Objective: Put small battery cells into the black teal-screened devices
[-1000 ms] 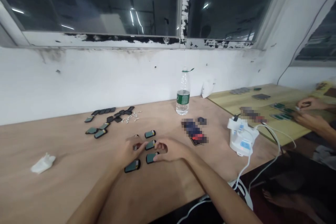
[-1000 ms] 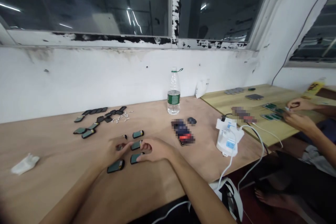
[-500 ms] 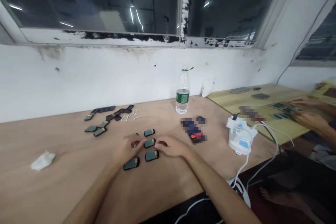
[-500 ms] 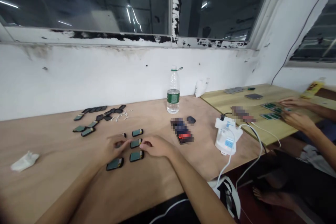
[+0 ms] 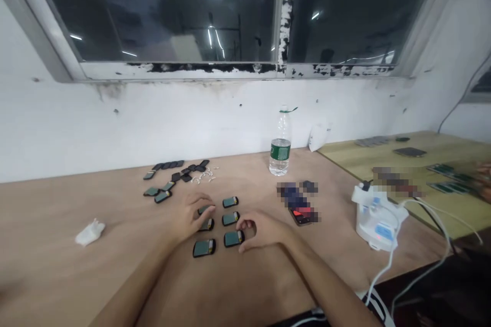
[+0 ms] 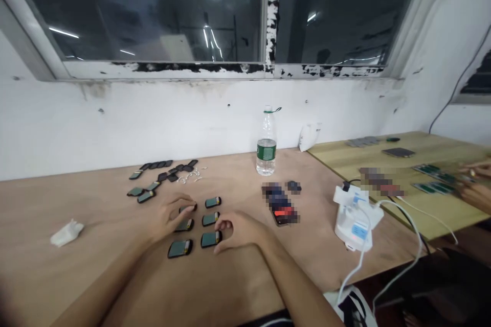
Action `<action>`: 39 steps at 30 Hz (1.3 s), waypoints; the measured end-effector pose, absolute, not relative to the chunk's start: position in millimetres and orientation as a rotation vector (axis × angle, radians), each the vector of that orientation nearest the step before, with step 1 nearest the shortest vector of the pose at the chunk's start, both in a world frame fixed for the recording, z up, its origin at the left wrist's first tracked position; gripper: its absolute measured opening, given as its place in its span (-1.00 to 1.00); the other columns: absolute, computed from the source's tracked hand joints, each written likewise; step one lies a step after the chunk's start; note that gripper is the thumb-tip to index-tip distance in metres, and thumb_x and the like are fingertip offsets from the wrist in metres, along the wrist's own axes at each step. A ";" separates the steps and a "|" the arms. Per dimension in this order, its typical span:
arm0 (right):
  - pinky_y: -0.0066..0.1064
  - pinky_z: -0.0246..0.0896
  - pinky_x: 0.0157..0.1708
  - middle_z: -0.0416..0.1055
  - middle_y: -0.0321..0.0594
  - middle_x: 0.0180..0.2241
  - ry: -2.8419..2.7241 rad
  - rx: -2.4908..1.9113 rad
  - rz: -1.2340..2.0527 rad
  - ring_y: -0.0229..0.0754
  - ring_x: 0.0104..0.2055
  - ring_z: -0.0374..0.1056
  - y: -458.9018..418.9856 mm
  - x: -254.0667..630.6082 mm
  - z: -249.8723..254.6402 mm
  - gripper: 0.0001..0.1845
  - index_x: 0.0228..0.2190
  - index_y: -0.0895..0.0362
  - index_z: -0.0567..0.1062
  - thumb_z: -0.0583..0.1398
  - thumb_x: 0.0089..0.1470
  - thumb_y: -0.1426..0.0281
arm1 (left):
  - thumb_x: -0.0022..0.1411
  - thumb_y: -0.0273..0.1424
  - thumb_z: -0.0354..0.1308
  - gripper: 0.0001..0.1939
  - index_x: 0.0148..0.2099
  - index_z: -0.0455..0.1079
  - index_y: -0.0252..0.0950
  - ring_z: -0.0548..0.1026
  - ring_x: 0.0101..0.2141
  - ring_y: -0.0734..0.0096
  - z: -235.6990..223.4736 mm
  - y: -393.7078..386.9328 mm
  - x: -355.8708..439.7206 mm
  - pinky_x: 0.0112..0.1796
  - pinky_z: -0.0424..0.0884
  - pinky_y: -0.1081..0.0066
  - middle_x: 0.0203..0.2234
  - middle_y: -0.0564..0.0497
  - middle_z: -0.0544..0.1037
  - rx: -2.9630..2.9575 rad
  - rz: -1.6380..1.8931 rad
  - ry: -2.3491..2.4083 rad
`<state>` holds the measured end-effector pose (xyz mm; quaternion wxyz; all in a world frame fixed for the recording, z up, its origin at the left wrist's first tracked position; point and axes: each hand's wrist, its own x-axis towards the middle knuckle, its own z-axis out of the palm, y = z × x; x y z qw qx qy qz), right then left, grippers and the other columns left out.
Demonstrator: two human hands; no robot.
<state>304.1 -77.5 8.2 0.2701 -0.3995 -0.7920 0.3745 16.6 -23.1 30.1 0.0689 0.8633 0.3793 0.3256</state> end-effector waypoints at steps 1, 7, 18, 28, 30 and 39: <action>-0.38 0.30 -0.24 0.50 -0.27 -0.28 -2.133 -1.077 1.010 -0.14 -0.22 0.37 -77.3 304.2 7.8 -0.46 -0.23 0.07 0.64 0.55 -0.28 0.15 | 0.42 -0.11 0.07 -0.65 -0.13 0.61 -0.18 0.52 -0.04 0.12 29.3 -21.8 12.1 0.05 0.40 0.17 -0.11 -0.08 0.61 2.543 1.004 1.172; -0.38 0.28 -0.23 0.51 -0.26 -0.25 -2.164 -1.052 1.010 -0.14 -0.21 0.36 -76.9 304.1 1.8 -0.46 -0.18 0.06 0.63 0.53 -0.21 0.12 | 0.43 -0.08 0.03 -0.58 -0.15 0.61 -0.24 0.55 -0.06 0.15 16.4 -13.4 -3.1 0.05 0.45 0.21 -0.14 -0.07 0.62 2.276 0.999 1.270; -0.41 0.18 -0.34 0.47 -0.27 -0.43 -2.046 -1.135 0.832 -0.20 -0.37 0.32 -75.9 305.8 7.0 -0.62 -0.37 0.15 0.54 0.14 0.30 0.13 | 0.43 0.05 -0.10 -0.41 -0.20 0.57 -0.28 0.58 -0.19 0.14 7.5 -10.7 1.3 -0.09 0.49 0.21 -0.26 -0.09 0.65 2.107 0.988 1.354; -0.41 0.16 -0.34 0.41 -0.30 -0.52 -2.073 -1.258 0.890 -0.19 -0.43 0.33 -71.1 308.4 4.6 -0.46 -0.49 0.14 0.49 0.02 0.37 0.09 | 0.40 0.03 -0.02 -0.48 -0.03 0.57 -0.25 0.58 -0.16 0.15 -8.4 -3.6 -7.7 -0.08 0.47 0.22 -0.18 -0.08 0.66 2.096 0.970 1.361; -0.41 0.16 -0.35 0.42 -0.30 -0.52 -2.071 -1.259 0.907 -0.18 -0.44 0.32 -71.7 308.5 5.2 -0.47 -0.47 0.14 0.50 0.01 0.36 0.09 | 0.35 -0.01 0.09 -0.56 -0.14 0.58 -0.25 0.55 -0.29 0.22 -5.2 -7.3 -6.3 -0.23 0.46 0.29 -0.29 -0.04 0.64 2.161 0.911 1.369; -0.38 0.17 -0.28 0.47 -0.28 -0.46 -2.110 -1.245 0.831 -0.14 -0.37 0.35 -74.1 308.4 6.9 -0.52 -0.44 0.13 0.51 0.02 0.35 0.14 | 0.19 -0.06 0.27 -0.67 -0.24 0.61 -0.22 0.58 -0.22 0.13 -3.3 -10.1 -5.1 -0.16 0.49 0.21 -0.22 -0.07 0.68 2.148 0.933 1.365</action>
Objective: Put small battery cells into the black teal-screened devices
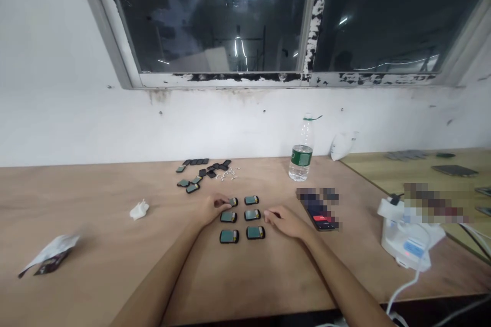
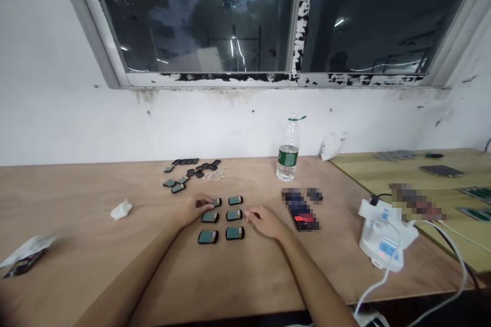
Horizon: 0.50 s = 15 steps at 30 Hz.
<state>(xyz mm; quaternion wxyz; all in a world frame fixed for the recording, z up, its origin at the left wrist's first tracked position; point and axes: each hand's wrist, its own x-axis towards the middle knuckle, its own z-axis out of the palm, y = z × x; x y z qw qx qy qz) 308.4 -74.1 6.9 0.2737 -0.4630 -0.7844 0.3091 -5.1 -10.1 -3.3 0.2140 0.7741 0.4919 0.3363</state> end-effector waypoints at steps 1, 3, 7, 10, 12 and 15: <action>-0.38 0.17 -0.29 0.47 -0.27 -0.46 -2.110 -1.244 0.834 -0.14 -0.38 0.35 -74.3 307.7 6.8 -0.52 -0.44 0.13 0.51 0.01 0.36 0.14 | 0.20 -0.06 0.26 -0.67 -0.22 0.61 -0.22 0.58 -0.21 0.13 -3.0 -10.4 -5.3 -0.15 0.49 0.20 -0.21 -0.08 0.68 2.150 0.932 1.359; -0.37 0.18 -0.29 0.46 -0.27 -0.47 -2.105 -1.237 0.834 -0.14 -0.38 0.35 -74.0 306.4 6.4 -0.51 -0.46 0.13 0.50 0.01 0.35 0.13 | 0.23 -0.07 0.24 -0.65 -0.16 0.63 -0.22 0.58 -0.21 0.12 -2.0 -10.5 -5.3 -0.16 0.50 0.19 -0.19 -0.09 0.68 2.167 0.925 1.344; -0.36 0.19 -0.30 0.42 -0.27 -0.51 -2.044 -1.245 0.839 -0.14 -0.40 0.34 -70.8 304.6 5.5 -0.51 -0.49 0.13 0.47 0.00 0.34 0.12 | 0.20 -0.10 0.28 -0.68 -0.16 0.65 -0.21 0.60 -0.16 0.10 0.4 -7.4 -6.1 -0.13 0.50 0.20 -0.15 -0.12 0.68 2.223 0.895 1.319; -0.35 0.20 -0.30 0.40 -0.26 -0.52 -1.972 -1.244 0.869 -0.14 -0.41 0.34 -67.8 303.6 7.7 -0.49 -0.50 0.12 0.43 -0.02 0.33 0.10 | 0.09 -0.14 0.38 -0.68 -0.18 0.65 -0.22 0.60 -0.22 0.06 1.2 -3.2 -7.2 -0.18 0.51 0.18 -0.16 -0.14 0.69 2.228 0.907 1.376; -0.34 0.21 -0.28 0.42 -0.24 -0.49 -1.936 -1.242 0.830 -0.12 -0.39 0.35 -67.0 302.1 11.9 -0.50 -0.49 0.12 0.43 -0.02 0.33 0.09 | 0.06 -0.16 0.40 -0.69 -0.19 0.65 -0.24 0.61 -0.26 0.05 1.5 -1.1 -6.9 -0.22 0.51 0.19 -0.21 -0.14 0.70 2.232 0.922 1.409; -0.32 0.21 -0.25 0.47 -0.21 -0.43 -1.920 -1.215 0.709 -0.10 -0.33 0.36 -66.7 297.7 22.3 -0.56 -0.45 0.12 0.45 0.03 0.31 0.11 | 0.05 -0.21 0.39 -0.75 -0.24 0.65 -0.23 0.61 -0.29 0.06 5.6 -1.1 -5.3 -0.24 0.50 0.19 -0.29 -0.10 0.69 2.250 0.949 1.445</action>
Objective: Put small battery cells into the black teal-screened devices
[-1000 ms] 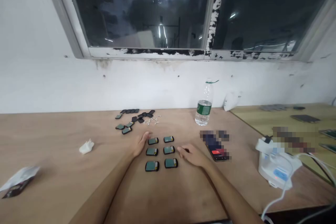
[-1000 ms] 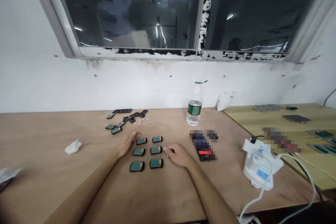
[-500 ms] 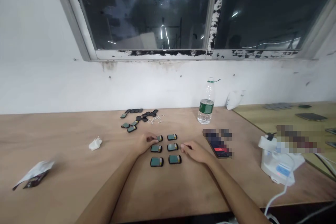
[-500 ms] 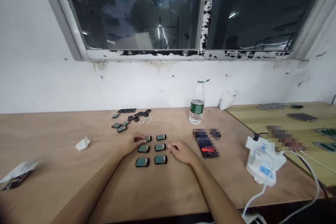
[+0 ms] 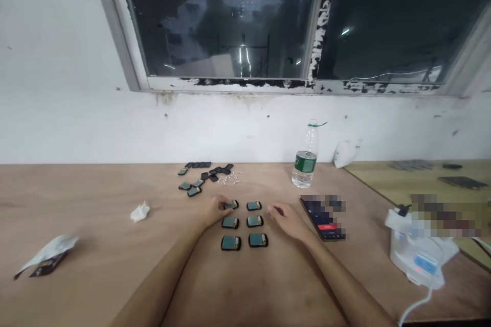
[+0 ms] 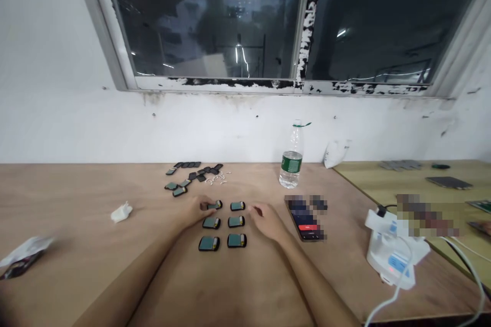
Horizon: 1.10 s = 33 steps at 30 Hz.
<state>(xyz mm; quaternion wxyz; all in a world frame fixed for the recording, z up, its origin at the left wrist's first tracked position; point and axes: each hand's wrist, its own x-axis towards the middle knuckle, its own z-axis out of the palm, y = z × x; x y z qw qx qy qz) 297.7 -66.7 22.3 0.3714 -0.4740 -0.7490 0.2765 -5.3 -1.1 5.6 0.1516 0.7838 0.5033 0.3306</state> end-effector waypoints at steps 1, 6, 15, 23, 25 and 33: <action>-0.32 0.22 -0.25 0.48 -0.20 -0.40 -1.924 -1.192 0.688 -0.10 -0.32 0.37 -66.1 295.6 26.3 -0.58 -0.43 0.12 0.47 0.05 0.31 0.12 | 0.05 -0.23 0.37 -0.77 -0.25 0.65 -0.23 0.61 -0.28 0.05 8.4 -2.2 -4.9 -0.23 0.50 0.19 -0.28 -0.09 0.69 2.254 0.969 1.463; -0.32 0.30 -0.20 0.53 -0.16 -0.28 -1.948 -1.032 0.741 -0.11 -0.24 0.42 -53.1 282.5 41.0 -0.75 -0.26 0.14 0.52 0.14 0.25 0.23 | 0.21 -0.18 0.28 -0.75 -0.18 0.64 -0.20 0.61 -0.15 0.10 22.8 -13.8 -2.8 -0.10 0.52 0.21 -0.12 -0.08 0.67 2.331 1.148 1.458; -0.33 0.40 -0.16 0.52 -0.21 -0.25 -1.941 -0.814 0.968 -0.17 -0.24 0.47 -50.3 257.8 26.0 -0.85 -0.19 0.10 0.45 0.25 0.18 0.35 | 0.37 -0.28 0.24 -0.85 -0.06 0.56 -0.15 0.63 -0.13 0.26 9.4 -27.0 10.6 -0.10 0.61 0.28 -0.09 -0.04 0.64 2.838 1.300 0.830; -0.37 0.40 -0.22 0.50 -0.24 -0.24 -1.908 -0.810 0.916 -0.19 -0.26 0.46 -54.4 254.2 19.3 -0.74 -0.09 0.07 0.41 0.25 0.17 0.43 | 0.39 -0.34 0.23 -0.85 -0.01 0.52 -0.13 0.63 -0.18 0.29 16.4 -34.0 17.0 -0.18 0.61 0.35 -0.10 -0.05 0.63 2.886 1.347 0.762; -0.38 0.39 -0.22 0.50 -0.24 -0.24 -1.915 -0.828 0.889 -0.19 -0.26 0.45 -54.5 254.2 19.8 -0.76 -0.10 0.07 0.40 0.24 0.17 0.44 | 0.40 -0.34 0.22 -0.87 -0.03 0.52 -0.13 0.64 -0.20 0.29 16.1 -36.0 18.7 -0.21 0.61 0.36 -0.11 -0.05 0.64 2.877 1.357 0.776; -0.37 0.34 -0.24 0.47 -0.25 -0.27 -1.993 -0.918 0.808 -0.16 -0.25 0.42 -57.1 253.5 17.3 -0.74 -0.13 0.06 0.35 0.21 0.15 0.52 | 0.38 -0.35 0.24 -0.86 -0.02 0.52 -0.16 0.65 -0.23 0.29 15.0 -37.1 20.5 -0.23 0.62 0.35 -0.12 -0.07 0.64 2.920 1.375 0.732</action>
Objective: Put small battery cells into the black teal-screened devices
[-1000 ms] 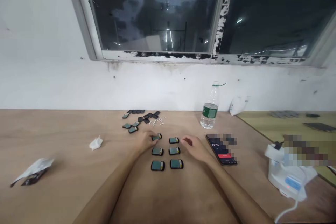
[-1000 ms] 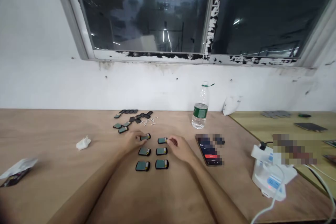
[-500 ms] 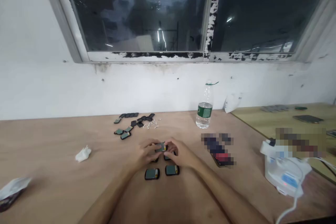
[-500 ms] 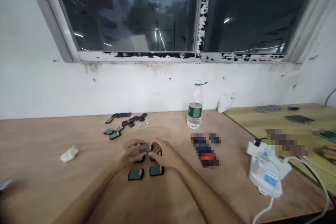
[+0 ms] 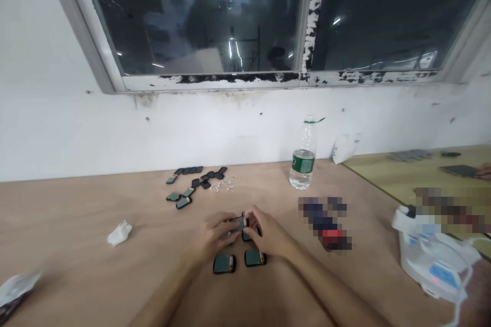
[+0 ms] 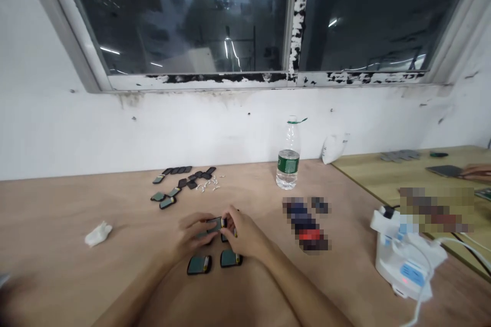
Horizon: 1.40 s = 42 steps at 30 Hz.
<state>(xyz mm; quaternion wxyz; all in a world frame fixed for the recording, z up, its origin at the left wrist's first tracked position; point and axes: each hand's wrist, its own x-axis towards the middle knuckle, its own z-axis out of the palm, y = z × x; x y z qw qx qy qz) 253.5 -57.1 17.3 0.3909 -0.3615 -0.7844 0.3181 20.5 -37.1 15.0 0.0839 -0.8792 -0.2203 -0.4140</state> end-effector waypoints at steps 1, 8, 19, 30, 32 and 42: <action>-0.37 0.34 -0.23 0.46 -0.26 -0.26 -1.994 -0.926 0.796 -0.17 -0.25 0.42 -57.1 253.8 16.8 -0.74 -0.13 0.06 0.34 0.21 0.15 0.52 | 0.38 -0.35 0.25 -0.85 -0.01 0.51 -0.17 0.65 -0.22 0.28 15.5 -37.0 20.7 -0.22 0.62 0.36 -0.12 -0.08 0.64 -2.624 -1.240 -0.636; -0.35 0.36 -0.12 0.40 -0.15 -0.07 -1.942 -0.809 0.618 -0.13 -0.07 0.38 -58.2 255.0 23.3 -0.81 -0.25 0.07 0.40 0.20 0.11 0.57 | 0.36 -0.36 0.28 -0.87 -0.05 0.54 -0.21 0.65 -0.19 0.30 13.6 -40.4 23.2 -0.18 0.64 0.38 -0.12 -0.07 0.64 -2.656 -1.298 -0.696; -0.41 0.25 -0.34 0.48 -0.25 -0.42 -1.743 -1.095 0.516 -0.20 -0.38 0.35 -31.2 291.0 24.3 -0.95 -0.39 0.12 0.49 0.22 0.12 0.41 | 0.28 -0.17 0.29 -0.79 -0.17 0.63 -0.16 0.68 -0.19 0.17 -2.1 -8.6 -2.4 -0.09 0.66 0.19 -0.18 -0.02 0.70 -2.584 -1.408 -1.458; -0.45 0.13 -0.40 0.51 -0.28 -0.47 -2.012 -1.441 0.501 -0.22 -0.43 0.35 -20.2 321.2 11.2 -0.90 -0.44 0.12 0.53 0.21 0.01 0.52 | 0.27 -0.28 0.28 -0.83 -0.17 0.65 -0.21 0.66 -0.13 0.17 -24.4 11.5 -7.8 -0.05 0.62 0.16 -0.13 -0.09 0.70 -2.818 -1.376 -1.486; -0.44 0.12 -0.40 0.52 -0.28 -0.47 -2.027 -1.451 0.527 -0.22 -0.44 0.35 -21.8 321.0 12.0 -0.89 -0.46 0.12 0.54 0.21 0.03 0.52 | 0.27 -0.29 0.28 -0.84 -0.17 0.65 -0.21 0.66 -0.14 0.17 -25.7 12.1 -7.7 -0.08 0.63 0.16 -0.14 -0.08 0.70 -2.795 -1.361 -1.483; -0.42 0.10 -0.32 0.52 -0.20 -0.38 -2.001 -1.449 0.326 -0.18 -0.34 0.34 -16.3 320.6 4.6 -0.84 -0.41 0.13 0.52 0.16 0.20 0.44 | 0.30 -0.28 0.24 -0.83 -0.18 0.62 -0.20 0.64 -0.12 0.16 -4.1 3.2 -4.2 -0.14 0.60 0.24 -0.06 -0.07 0.65 -2.768 -1.206 -1.550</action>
